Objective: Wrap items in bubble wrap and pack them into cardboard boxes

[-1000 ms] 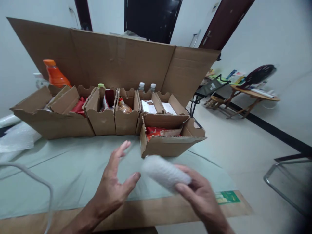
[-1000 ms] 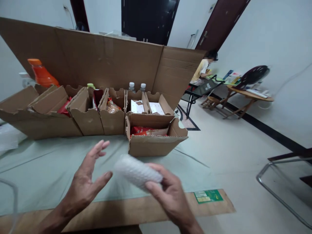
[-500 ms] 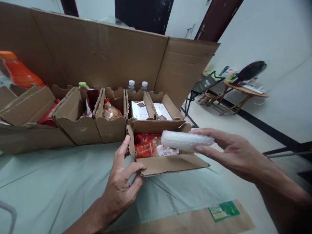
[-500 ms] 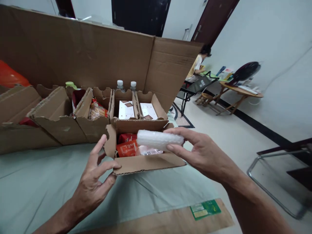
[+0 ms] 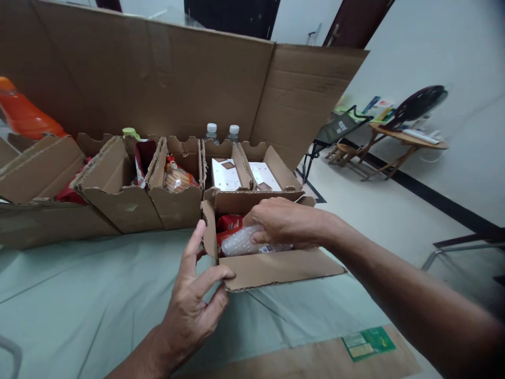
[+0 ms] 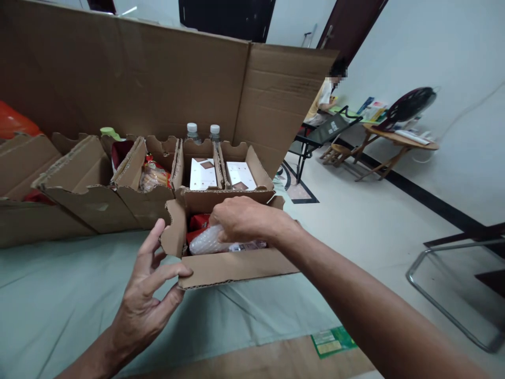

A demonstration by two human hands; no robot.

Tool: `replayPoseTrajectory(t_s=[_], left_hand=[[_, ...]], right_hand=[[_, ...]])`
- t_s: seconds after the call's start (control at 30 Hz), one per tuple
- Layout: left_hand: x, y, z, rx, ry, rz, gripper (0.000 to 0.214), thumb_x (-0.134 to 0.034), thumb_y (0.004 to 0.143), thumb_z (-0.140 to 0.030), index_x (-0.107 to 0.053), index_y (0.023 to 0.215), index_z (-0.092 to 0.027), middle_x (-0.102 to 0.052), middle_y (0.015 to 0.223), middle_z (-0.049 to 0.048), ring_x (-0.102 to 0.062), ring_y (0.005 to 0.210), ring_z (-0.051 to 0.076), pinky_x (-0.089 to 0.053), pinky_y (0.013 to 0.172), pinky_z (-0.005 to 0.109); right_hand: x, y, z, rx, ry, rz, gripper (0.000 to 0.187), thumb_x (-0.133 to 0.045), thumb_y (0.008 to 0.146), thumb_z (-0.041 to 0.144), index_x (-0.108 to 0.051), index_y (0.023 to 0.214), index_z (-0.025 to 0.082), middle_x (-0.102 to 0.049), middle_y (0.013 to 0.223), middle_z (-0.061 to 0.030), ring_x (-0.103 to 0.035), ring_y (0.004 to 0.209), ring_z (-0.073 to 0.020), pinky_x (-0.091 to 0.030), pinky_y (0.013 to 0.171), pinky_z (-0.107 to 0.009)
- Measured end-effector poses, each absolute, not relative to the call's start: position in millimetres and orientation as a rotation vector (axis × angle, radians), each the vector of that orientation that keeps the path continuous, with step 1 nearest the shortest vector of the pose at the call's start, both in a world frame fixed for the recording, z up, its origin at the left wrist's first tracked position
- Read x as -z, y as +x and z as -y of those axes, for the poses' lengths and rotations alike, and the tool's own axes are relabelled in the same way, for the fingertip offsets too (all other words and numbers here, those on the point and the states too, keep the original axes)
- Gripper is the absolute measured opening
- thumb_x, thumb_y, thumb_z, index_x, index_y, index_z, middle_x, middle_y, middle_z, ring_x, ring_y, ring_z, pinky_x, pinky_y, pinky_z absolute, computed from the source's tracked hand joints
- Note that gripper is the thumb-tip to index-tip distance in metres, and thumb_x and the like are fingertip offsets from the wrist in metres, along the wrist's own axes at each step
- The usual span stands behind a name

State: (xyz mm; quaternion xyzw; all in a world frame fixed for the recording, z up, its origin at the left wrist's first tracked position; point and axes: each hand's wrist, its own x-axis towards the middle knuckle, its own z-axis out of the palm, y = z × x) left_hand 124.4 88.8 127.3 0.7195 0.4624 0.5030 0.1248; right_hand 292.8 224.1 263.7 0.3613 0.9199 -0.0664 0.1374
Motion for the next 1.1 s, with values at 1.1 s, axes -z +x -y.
replayPoseTrajectory(t_s=[1.1], left_hand=[[-127,124,-91,-1.521,2.101,-1.305,0.031,-0.056,0.088,-0.001,-0.071,0.103,-0.024,-0.016,0.172,0.0030,-0.034,0.152,0.029,-0.046,0.113,0.043]], right_hand=[[-221,284,-217,0.368,0.995,-2.649,0.021,-0.064,0.089,0.018,-0.074,0.107,0.020,-0.078,0.099,-0.0083,-0.071,0.089,-0.0258,-0.041,0.069,-0.031]])
